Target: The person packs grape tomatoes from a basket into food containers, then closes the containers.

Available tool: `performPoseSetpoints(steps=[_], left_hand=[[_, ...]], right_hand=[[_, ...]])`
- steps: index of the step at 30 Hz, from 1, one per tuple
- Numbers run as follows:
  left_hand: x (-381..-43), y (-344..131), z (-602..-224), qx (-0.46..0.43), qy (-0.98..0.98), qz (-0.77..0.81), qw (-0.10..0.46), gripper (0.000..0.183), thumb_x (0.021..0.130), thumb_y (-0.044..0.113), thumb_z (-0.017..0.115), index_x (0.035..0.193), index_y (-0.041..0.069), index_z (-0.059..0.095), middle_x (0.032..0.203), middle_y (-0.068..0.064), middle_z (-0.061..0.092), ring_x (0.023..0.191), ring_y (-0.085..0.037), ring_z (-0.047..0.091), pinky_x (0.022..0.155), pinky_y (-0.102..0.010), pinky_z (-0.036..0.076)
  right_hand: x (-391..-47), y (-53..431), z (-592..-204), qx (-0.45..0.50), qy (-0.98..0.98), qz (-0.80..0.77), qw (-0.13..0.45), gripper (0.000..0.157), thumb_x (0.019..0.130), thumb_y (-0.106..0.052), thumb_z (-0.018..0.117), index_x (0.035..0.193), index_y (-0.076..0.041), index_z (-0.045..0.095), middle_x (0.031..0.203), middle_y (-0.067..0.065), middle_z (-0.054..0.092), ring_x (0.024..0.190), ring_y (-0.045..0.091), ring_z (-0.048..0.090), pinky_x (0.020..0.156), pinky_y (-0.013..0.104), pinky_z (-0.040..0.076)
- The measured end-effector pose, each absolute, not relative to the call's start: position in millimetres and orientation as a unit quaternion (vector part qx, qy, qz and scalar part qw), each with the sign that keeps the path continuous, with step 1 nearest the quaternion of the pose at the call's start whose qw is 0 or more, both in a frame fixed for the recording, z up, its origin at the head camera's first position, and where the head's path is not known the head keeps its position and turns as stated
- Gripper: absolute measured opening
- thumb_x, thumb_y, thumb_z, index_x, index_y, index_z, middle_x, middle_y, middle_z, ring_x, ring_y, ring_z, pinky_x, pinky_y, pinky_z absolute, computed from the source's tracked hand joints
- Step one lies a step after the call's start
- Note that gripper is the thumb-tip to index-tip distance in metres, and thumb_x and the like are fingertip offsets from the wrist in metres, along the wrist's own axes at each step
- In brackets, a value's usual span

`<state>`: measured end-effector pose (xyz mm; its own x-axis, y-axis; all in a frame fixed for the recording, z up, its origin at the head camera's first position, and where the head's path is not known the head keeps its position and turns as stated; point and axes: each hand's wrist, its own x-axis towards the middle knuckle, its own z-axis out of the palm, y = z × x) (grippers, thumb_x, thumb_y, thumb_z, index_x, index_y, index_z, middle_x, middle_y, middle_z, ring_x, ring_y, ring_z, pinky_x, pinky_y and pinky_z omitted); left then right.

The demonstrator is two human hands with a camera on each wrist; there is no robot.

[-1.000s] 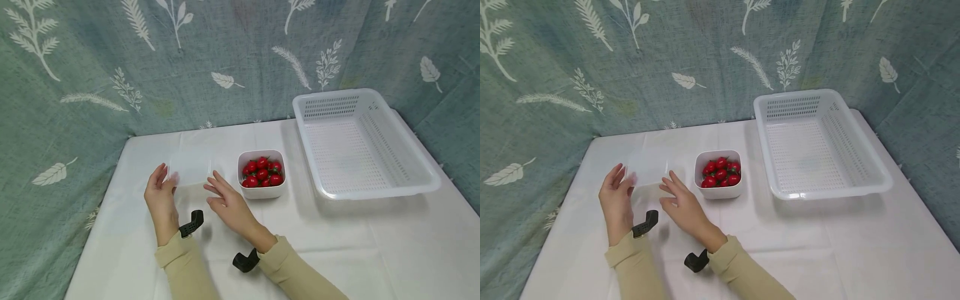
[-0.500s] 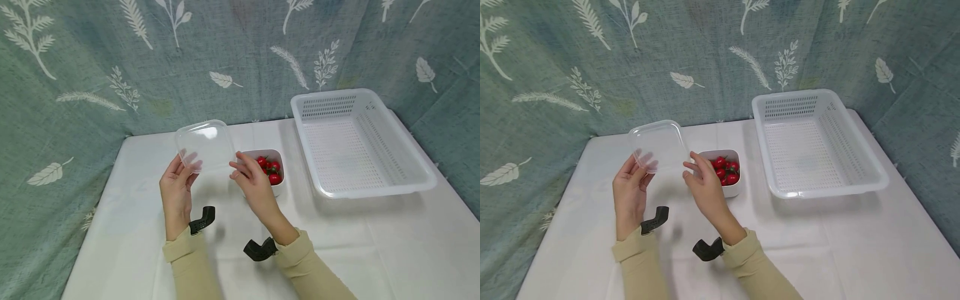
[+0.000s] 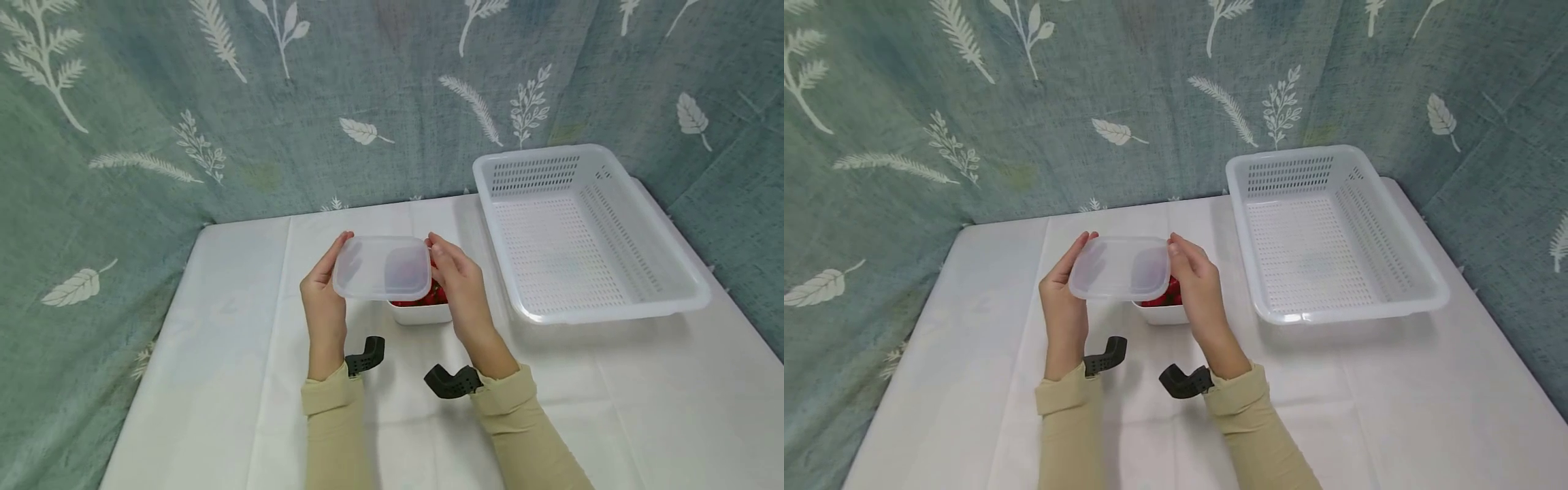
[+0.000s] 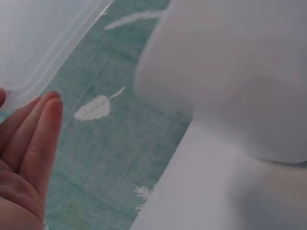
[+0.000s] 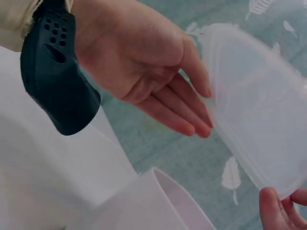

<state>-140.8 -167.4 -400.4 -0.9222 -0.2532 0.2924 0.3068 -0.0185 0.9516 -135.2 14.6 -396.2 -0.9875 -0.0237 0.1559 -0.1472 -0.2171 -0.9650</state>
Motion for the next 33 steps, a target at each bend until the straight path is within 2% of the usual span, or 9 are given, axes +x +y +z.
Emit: performPoseSetpoints(steps=[5, 11, 15, 19, 23, 28, 31, 33], left_hand=[[-146, -157, -410, -0.057, -0.681, -0.711, 0.167, 0.038, 0.092, 0.006, 0.049, 0.129, 0.013, 0.048, 0.128, -0.003, 0.049, 0.121, -0.011, 0.04, 0.095, -0.026, 0.035], [-153, -141, -420, -0.099, -0.702, -0.696, 0.115, 0.044, 0.092, 0.008, 0.048, 0.135, 0.015, 0.04, 0.135, 0.001, 0.042, 0.125, -0.009, 0.035, 0.098, -0.025, 0.031], [-155, -134, -427, -0.101, -0.713, -0.688, 0.091, 0.044, 0.093, 0.009, 0.046, 0.135, 0.019, 0.039, 0.137, 0.003, 0.039, 0.125, -0.007, 0.033, 0.099, -0.026, 0.03], [-156, -134, -435, -0.092, -0.714, -0.689, 0.084, 0.048, 0.092, 0.0, 0.033, 0.135, 0.017, 0.039, 0.137, 0.002, 0.039, 0.125, -0.006, 0.032, 0.101, -0.028, 0.027], [-155, -136, -442, -0.086, -0.697, -0.708, 0.074, 0.051, 0.09, -0.004, 0.025, 0.136, 0.013, 0.037, 0.138, -0.001, 0.039, 0.127, -0.008, 0.031, 0.103, -0.028, 0.023], [-156, -136, -449, -0.086, -0.686, -0.718, 0.08, 0.04, 0.098, 0.011, 0.028, 0.136, 0.007, 0.036, 0.137, -0.005, 0.039, 0.128, -0.012, 0.03, 0.103, -0.027, 0.024], [-158, -134, -451, -0.072, -0.697, -0.708, 0.09, 0.039, 0.097, 0.019, 0.037, 0.135, 0.009, 0.039, 0.135, -0.005, 0.042, 0.127, -0.011, 0.032, 0.102, -0.025, 0.025], [-159, -131, -452, -0.059, -0.707, -0.698, 0.098, 0.04, 0.095, 0.018, 0.044, 0.134, 0.01, 0.041, 0.133, -0.005, 0.044, 0.126, -0.01, 0.033, 0.101, -0.024, 0.026]], right_hand=[[-135, 17, -390, 0.057, -0.687, 0.721, 0.073, 0.041, 0.094, -0.019, 0.045, 0.13, 0.001, 0.043, 0.134, 0.01, 0.038, 0.123, 0.017, 0.035, 0.1, 0.032, 0.03], [-150, 24, -415, 0.057, -0.725, 0.677, 0.112, 0.043, 0.093, -0.021, 0.049, 0.132, -0.007, 0.043, 0.138, -0.002, 0.031, 0.128, 0.012, 0.023, 0.103, 0.037, 0.023], [-157, 29, -428, 0.043, -0.751, 0.643, 0.143, 0.042, 0.091, -0.026, 0.05, 0.131, -0.014, 0.046, 0.135, -0.006, 0.033, 0.126, 0.01, 0.025, 0.102, 0.04, 0.023], [-162, 30, -439, 0.028, -0.758, 0.639, 0.13, 0.04, 0.09, -0.027, 0.051, 0.13, -0.018, 0.047, 0.134, -0.005, 0.033, 0.125, 0.011, 0.027, 0.101, 0.04, 0.023], [-166, 28, -448, 0.026, -0.761, 0.638, 0.115, 0.042, 0.09, -0.024, 0.051, 0.13, -0.015, 0.047, 0.136, -0.001, 0.033, 0.125, 0.011, 0.028, 0.101, 0.038, 0.024], [-168, 25, -454, 0.038, -0.769, 0.625, 0.128, 0.042, 0.088, -0.019, 0.052, 0.129, -0.011, 0.048, 0.136, -0.002, 0.035, 0.126, 0.011, 0.028, 0.102, 0.037, 0.023], [-168, 24, -456, 0.035, -0.779, 0.611, 0.134, 0.041, 0.086, -0.017, 0.053, 0.127, -0.012, 0.05, 0.132, -0.002, 0.037, 0.123, 0.012, 0.032, 0.101, 0.036, 0.025], [-169, 23, -457, 0.034, -0.785, 0.603, 0.135, 0.041, 0.085, -0.016, 0.054, 0.125, -0.012, 0.051, 0.13, -0.001, 0.037, 0.121, 0.012, 0.033, 0.1, 0.035, 0.026]])
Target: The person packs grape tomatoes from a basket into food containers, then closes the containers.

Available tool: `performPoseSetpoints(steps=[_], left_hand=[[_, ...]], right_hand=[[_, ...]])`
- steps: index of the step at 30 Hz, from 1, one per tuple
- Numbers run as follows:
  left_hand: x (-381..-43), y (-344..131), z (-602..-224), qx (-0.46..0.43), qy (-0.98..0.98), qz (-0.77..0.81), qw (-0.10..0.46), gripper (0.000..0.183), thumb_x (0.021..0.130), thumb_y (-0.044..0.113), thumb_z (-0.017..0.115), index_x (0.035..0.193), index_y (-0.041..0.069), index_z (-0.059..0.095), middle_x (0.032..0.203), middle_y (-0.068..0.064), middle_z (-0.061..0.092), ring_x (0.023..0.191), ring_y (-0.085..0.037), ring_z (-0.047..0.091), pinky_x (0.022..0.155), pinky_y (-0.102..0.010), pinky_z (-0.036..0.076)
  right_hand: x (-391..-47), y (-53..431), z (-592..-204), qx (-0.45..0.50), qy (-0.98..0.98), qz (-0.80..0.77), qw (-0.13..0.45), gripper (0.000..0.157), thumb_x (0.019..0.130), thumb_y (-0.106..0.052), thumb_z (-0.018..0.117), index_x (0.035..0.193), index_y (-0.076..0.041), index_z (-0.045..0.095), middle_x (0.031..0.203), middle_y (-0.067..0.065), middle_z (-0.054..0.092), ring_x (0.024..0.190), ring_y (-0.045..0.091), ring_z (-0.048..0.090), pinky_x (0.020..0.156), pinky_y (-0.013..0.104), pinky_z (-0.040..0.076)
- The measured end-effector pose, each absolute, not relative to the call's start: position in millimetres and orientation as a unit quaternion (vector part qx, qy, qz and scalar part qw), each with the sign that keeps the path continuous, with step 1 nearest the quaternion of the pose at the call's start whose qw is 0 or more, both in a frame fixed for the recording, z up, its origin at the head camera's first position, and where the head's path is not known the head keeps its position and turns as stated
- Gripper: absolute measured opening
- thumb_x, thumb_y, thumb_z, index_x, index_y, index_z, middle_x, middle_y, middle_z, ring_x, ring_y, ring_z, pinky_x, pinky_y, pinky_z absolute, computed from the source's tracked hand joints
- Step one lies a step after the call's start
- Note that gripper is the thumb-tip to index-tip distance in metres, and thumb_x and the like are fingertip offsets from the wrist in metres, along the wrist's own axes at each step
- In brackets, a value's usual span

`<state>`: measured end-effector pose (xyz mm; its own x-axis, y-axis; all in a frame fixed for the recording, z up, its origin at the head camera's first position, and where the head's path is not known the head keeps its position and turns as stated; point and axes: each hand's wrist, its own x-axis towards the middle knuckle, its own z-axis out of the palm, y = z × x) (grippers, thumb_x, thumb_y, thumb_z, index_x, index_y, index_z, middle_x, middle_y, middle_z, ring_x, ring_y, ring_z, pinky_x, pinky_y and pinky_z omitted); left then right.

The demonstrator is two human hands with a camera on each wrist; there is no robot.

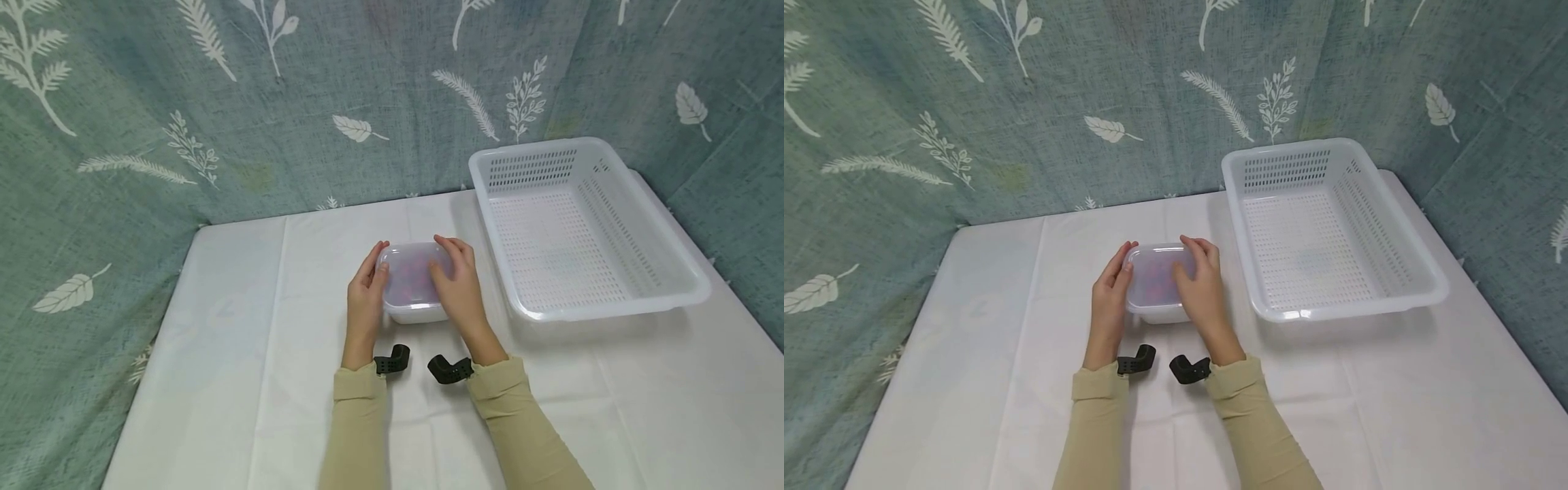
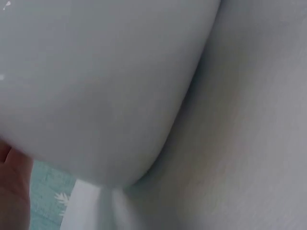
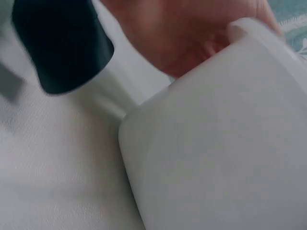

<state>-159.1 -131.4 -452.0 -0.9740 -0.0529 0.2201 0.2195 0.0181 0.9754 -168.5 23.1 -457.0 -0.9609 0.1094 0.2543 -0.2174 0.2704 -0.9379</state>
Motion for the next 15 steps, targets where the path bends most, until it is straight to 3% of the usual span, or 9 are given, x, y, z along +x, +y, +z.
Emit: performPoseSetpoints(steps=[15], left_hand=[[-174, -127, -473, -0.008, -0.692, -0.713, 0.114, 0.037, 0.093, 0.014, 0.047, 0.13, 0.014, 0.047, 0.127, 0.006, 0.05, 0.121, -0.005, 0.039, 0.099, -0.024, 0.029]], right_hand=[[-174, 29, -455, 0.064, -0.811, 0.572, 0.102, 0.043, 0.086, -0.013, 0.052, 0.129, -0.011, 0.047, 0.136, -0.01, 0.035, 0.127, 0.007, 0.026, 0.102, 0.034, 0.023]])
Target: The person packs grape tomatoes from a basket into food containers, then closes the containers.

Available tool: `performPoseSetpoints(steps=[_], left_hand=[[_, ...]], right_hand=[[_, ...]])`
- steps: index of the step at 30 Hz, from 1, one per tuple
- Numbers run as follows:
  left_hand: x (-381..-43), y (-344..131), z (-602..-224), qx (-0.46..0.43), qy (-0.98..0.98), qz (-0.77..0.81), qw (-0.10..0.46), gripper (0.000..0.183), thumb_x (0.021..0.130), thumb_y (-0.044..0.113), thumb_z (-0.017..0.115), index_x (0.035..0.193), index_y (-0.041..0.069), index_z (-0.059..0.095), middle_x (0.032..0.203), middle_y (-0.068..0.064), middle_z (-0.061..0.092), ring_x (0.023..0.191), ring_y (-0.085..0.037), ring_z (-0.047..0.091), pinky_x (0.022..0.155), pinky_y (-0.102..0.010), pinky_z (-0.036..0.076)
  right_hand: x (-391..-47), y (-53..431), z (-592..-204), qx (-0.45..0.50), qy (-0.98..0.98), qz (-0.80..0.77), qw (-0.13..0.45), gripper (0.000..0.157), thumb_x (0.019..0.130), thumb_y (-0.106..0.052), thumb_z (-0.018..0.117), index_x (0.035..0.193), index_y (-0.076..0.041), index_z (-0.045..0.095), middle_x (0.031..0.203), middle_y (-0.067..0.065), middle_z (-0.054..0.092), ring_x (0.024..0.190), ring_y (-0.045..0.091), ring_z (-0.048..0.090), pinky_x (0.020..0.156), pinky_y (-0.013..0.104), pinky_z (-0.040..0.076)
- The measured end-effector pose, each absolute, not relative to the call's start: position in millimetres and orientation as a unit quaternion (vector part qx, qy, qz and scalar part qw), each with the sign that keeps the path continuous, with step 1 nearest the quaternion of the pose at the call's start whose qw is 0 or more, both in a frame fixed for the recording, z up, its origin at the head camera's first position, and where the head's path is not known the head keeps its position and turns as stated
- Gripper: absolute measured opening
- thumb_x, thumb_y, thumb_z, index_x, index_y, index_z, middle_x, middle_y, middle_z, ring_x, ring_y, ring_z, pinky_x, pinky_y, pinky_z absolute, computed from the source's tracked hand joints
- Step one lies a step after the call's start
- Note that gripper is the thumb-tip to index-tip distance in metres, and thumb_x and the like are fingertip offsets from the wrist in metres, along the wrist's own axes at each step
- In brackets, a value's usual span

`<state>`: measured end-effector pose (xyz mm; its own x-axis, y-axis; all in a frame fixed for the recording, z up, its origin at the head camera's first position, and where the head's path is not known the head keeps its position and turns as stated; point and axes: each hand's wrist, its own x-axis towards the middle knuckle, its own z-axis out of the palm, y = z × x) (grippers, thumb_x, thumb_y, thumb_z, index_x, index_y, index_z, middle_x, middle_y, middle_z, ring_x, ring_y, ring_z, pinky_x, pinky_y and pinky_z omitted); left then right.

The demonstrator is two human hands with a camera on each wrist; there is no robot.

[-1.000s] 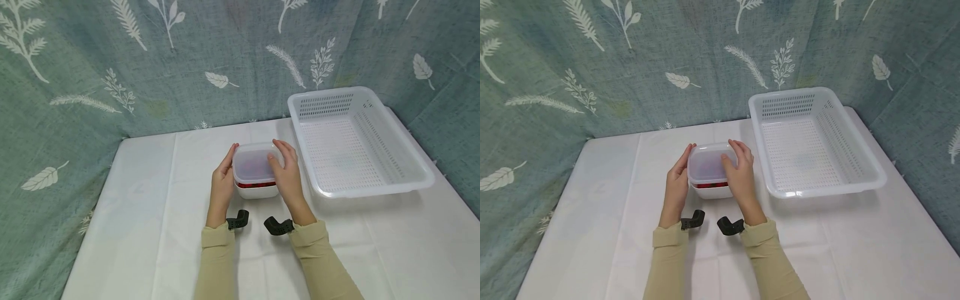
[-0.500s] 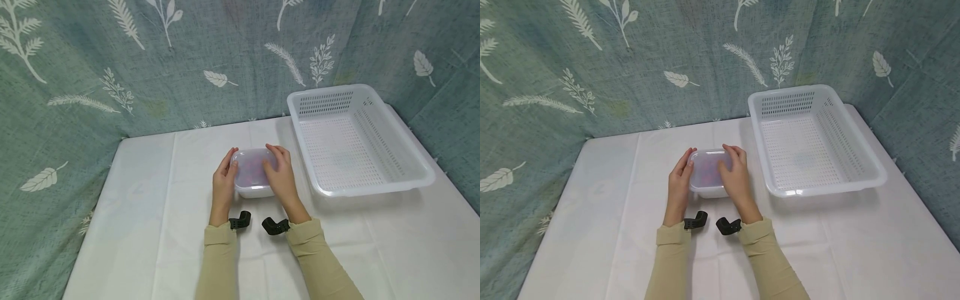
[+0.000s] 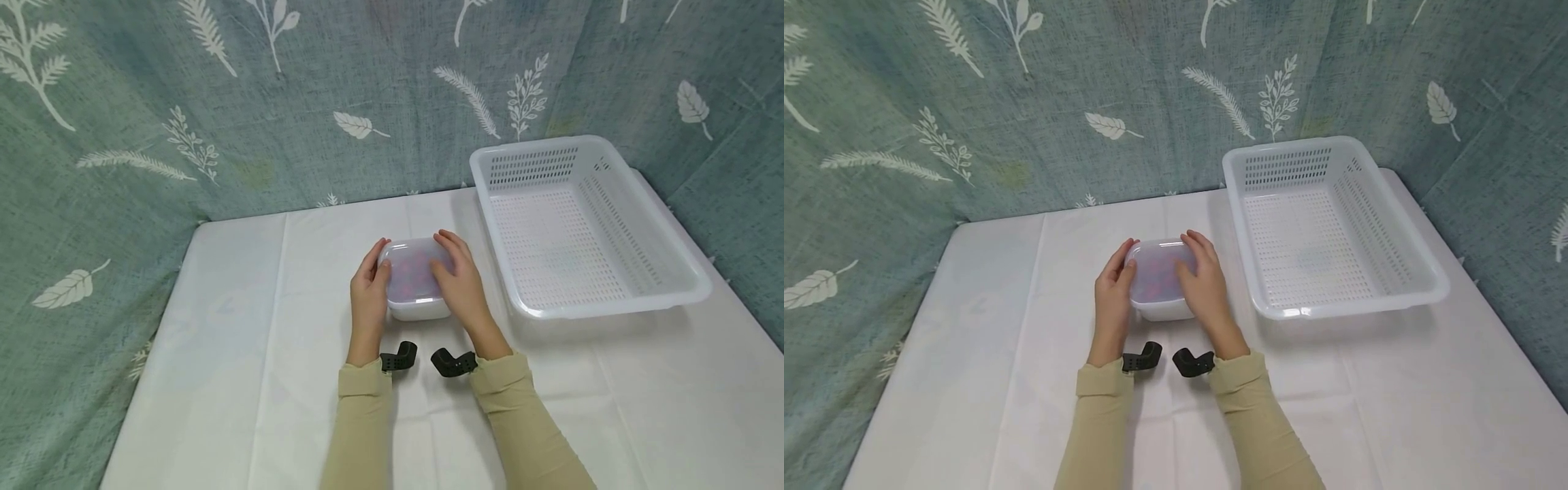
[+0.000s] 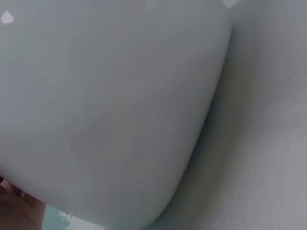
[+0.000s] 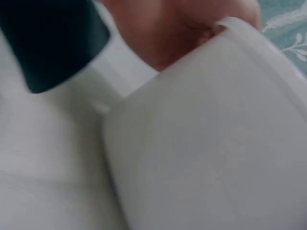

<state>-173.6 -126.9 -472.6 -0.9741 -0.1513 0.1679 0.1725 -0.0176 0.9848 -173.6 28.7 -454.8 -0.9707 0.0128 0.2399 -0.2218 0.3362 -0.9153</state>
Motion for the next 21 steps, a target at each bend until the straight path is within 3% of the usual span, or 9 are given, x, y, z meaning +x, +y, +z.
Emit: performPoseSetpoints(steps=[9, 16, 21], left_hand=[[-173, -125, -463, 0.003, -0.704, -0.704, 0.099, 0.036, 0.093, 0.011, 0.046, 0.129, 0.017, 0.049, 0.127, 0.006, 0.05, 0.119, -0.004, 0.04, 0.099, -0.024, 0.029], [-164, -119, -448, -0.004, -0.708, -0.7, 0.087, 0.038, 0.093, 0.009, 0.044, 0.131, 0.008, 0.045, 0.131, -0.005, 0.047, 0.122, -0.01, 0.038, 0.101, -0.027, 0.028], [-162, -120, -451, 0.006, -0.709, -0.699, 0.089, 0.037, 0.094, 0.013, 0.045, 0.131, 0.013, 0.047, 0.129, 0.001, 0.049, 0.121, -0.007, 0.039, 0.1, -0.027, 0.029]], right_hand=[[-179, 32, -453, 0.069, -0.835, 0.537, 0.1, 0.044, 0.088, -0.016, 0.051, 0.131, -0.01, 0.045, 0.136, -0.006, 0.037, 0.127, 0.01, 0.026, 0.102, 0.033, 0.023], [-178, 34, -460, 0.047, -0.821, 0.557, 0.117, 0.041, 0.088, -0.013, 0.051, 0.128, -0.01, 0.049, 0.133, -0.007, 0.04, 0.125, 0.009, 0.031, 0.102, 0.031, 0.024], [-179, 33, -465, 0.064, -0.816, 0.561, 0.128, 0.04, 0.089, -0.012, 0.049, 0.129, -0.009, 0.048, 0.134, -0.006, 0.039, 0.125, 0.009, 0.03, 0.102, 0.031, 0.024]])
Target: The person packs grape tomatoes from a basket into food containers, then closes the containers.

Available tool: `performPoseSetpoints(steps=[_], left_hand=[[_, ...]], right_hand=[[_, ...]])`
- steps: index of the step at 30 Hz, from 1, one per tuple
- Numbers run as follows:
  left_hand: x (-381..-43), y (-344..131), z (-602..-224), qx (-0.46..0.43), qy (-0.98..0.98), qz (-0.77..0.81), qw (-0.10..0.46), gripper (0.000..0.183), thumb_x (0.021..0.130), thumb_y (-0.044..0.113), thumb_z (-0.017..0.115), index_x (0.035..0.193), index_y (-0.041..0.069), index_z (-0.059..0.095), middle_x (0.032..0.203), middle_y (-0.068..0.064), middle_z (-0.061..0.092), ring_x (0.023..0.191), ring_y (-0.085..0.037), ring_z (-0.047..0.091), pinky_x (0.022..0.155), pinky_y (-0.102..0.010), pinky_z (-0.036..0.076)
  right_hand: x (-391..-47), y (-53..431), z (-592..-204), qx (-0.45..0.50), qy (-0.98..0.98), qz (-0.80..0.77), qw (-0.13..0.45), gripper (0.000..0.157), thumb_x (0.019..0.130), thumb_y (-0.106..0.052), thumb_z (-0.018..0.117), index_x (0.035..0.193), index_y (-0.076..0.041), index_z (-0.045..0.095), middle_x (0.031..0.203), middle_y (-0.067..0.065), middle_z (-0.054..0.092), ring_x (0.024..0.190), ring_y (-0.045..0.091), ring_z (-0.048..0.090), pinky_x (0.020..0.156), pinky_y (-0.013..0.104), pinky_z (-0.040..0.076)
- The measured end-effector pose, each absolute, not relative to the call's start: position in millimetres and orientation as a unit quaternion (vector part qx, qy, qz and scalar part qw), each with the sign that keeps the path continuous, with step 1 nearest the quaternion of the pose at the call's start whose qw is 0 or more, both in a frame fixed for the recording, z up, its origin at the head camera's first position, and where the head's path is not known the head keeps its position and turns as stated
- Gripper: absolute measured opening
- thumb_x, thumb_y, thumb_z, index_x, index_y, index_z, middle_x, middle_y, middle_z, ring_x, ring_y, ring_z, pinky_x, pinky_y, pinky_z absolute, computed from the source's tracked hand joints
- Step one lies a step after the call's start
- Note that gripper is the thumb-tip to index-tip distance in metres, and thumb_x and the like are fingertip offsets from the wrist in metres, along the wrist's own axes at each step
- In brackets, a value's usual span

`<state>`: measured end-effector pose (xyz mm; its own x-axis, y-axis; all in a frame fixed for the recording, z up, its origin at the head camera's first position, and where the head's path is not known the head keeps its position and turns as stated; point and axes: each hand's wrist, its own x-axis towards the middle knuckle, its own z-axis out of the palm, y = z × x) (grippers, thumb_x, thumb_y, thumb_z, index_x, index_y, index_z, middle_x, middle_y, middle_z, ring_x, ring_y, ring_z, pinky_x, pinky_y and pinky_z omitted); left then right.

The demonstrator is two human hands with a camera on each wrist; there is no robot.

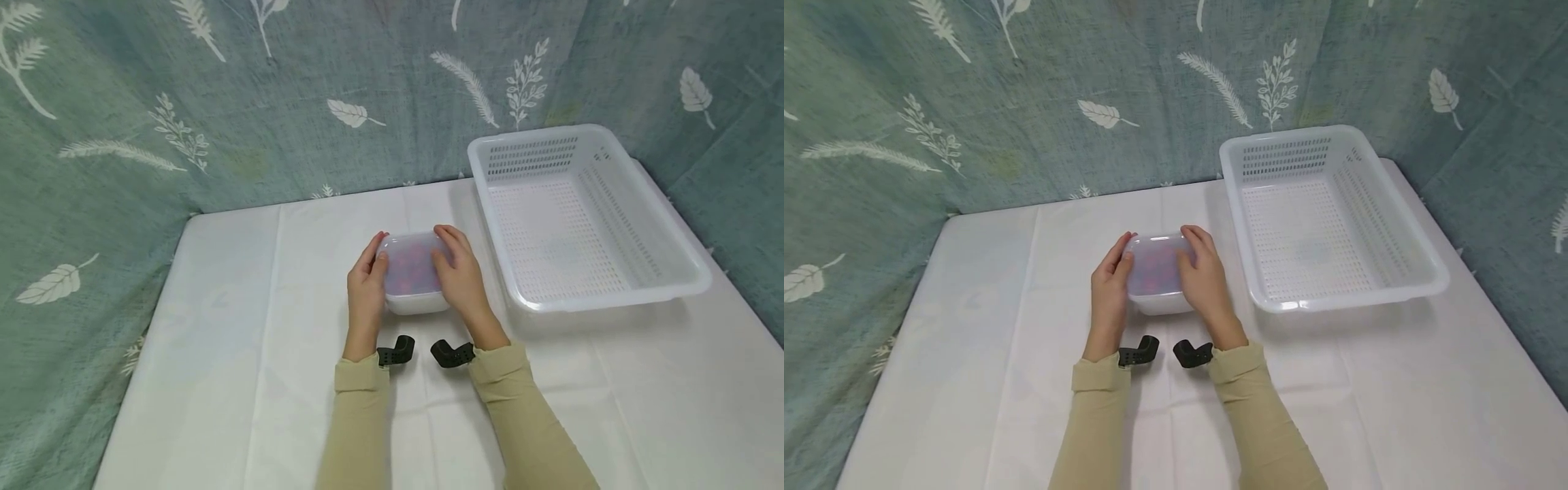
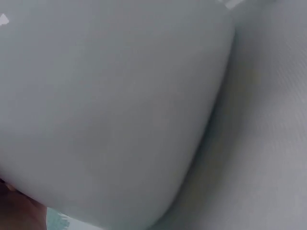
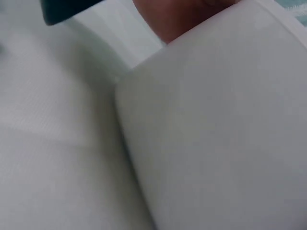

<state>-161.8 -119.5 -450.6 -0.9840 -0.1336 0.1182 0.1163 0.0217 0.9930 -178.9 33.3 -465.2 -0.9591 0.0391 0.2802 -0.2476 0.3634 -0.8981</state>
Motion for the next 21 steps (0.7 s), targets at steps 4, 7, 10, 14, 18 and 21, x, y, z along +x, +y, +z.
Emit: performPoseSetpoints(steps=[4, 7, 10, 14, 18, 21], left_hand=[[-157, -120, -452, 0.003, -0.717, -0.692, 0.091, 0.035, 0.095, 0.016, 0.044, 0.13, 0.017, 0.048, 0.129, 0.003, 0.049, 0.121, -0.006, 0.039, 0.1, -0.027, 0.029], [-155, -120, -451, -0.006, -0.712, -0.697, 0.089, 0.035, 0.095, 0.016, 0.043, 0.13, 0.017, 0.048, 0.13, 0.002, 0.048, 0.121, -0.008, 0.039, 0.1, -0.028, 0.029], [-157, -119, -453, -0.009, -0.709, -0.7, 0.085, 0.035, 0.096, 0.017, 0.042, 0.13, 0.018, 0.048, 0.131, 0.002, 0.047, 0.122, -0.009, 0.039, 0.099, -0.028, 0.03], [-170, -120, -467, -0.01, -0.718, -0.692, 0.075, 0.034, 0.096, 0.025, 0.041, 0.129, 0.025, 0.048, 0.13, 0.01, 0.047, 0.12, -0.006, 0.039, 0.099, -0.03, 0.03], [-178, -123, -485, 0.0, -0.747, -0.662, 0.067, 0.034, 0.095, 0.035, 0.039, 0.128, 0.033, 0.047, 0.129, 0.017, 0.044, 0.12, -0.003, 0.038, 0.099, -0.031, 0.029], [-175, -125, -495, 0.01, -0.77, -0.635, 0.057, 0.036, 0.094, 0.039, 0.039, 0.129, 0.035, 0.045, 0.13, 0.017, 0.043, 0.12, -0.004, 0.037, 0.099, -0.033, 0.03]], right_hand=[[-175, 34, -469, 0.072, -0.827, 0.542, 0.133, 0.04, 0.09, -0.014, 0.048, 0.13, -0.009, 0.047, 0.135, -0.006, 0.038, 0.126, 0.009, 0.03, 0.102, 0.03, 0.024], [-174, 35, -469, 0.077, -0.842, 0.516, 0.136, 0.041, 0.091, -0.018, 0.047, 0.131, -0.01, 0.046, 0.135, -0.006, 0.038, 0.126, 0.009, 0.029, 0.102, 0.031, 0.025], [-176, 37, -466, 0.073, -0.862, 0.483, 0.138, 0.041, 0.09, -0.02, 0.047, 0.13, -0.011, 0.047, 0.134, -0.007, 0.039, 0.126, 0.01, 0.029, 0.101, 0.033, 0.027], [-183, 39, -464, 0.07, -0.886, 0.436, 0.141, 0.042, 0.09, -0.022, 0.045, 0.13, -0.012, 0.047, 0.133, -0.005, 0.041, 0.125, 0.013, 0.032, 0.098, 0.035, 0.03], [-188, 39, -470, 0.077, -0.899, 0.41, 0.136, 0.042, 0.09, -0.021, 0.043, 0.131, -0.009, 0.046, 0.135, 0.001, 0.041, 0.126, 0.017, 0.032, 0.1, 0.036, 0.028], [-184, 39, -475, 0.085, -0.905, 0.397, 0.127, 0.043, 0.091, -0.022, 0.042, 0.131, -0.006, 0.045, 0.138, 0.004, 0.037, 0.129, 0.019, 0.027, 0.102, 0.041, 0.024]])
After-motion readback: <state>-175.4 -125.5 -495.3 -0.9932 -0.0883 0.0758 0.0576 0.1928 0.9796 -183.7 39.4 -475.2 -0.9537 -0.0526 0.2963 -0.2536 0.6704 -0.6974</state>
